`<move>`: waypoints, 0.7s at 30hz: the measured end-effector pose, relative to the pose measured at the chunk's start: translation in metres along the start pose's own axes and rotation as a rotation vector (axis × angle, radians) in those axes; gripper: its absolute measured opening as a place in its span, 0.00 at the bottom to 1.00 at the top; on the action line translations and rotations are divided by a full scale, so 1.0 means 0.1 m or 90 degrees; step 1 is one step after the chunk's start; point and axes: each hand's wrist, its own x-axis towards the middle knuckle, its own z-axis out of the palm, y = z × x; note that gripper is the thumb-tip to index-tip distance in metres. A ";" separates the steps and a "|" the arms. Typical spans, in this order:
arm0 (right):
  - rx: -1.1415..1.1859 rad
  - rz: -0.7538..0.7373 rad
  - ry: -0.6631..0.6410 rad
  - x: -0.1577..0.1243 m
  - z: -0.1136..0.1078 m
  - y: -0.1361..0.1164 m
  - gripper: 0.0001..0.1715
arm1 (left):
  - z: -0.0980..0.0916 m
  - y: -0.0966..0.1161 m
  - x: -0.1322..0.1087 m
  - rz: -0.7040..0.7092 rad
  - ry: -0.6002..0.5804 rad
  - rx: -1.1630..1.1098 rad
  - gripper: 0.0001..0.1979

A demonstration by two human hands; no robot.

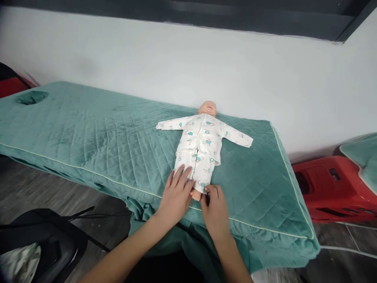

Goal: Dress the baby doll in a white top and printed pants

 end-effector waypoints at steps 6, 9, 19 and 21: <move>-0.045 -0.003 -0.018 0.10 0.00 0.02 0.05 | 0.09 -0.02 0.01 -0.015 0.027 0.019 0.10; 0.023 -0.019 -0.025 0.09 -0.06 0.01 0.05 | 0.09 -0.05 -0.01 0.000 0.036 0.007 0.08; 0.129 -0.021 0.025 -0.03 -0.25 -0.13 0.04 | -0.12 -0.03 -0.08 0.030 0.133 -0.172 0.05; 0.117 -0.027 0.013 -0.06 -0.24 -0.11 0.03 | -0.09 -0.03 -0.11 0.016 0.146 -0.187 0.05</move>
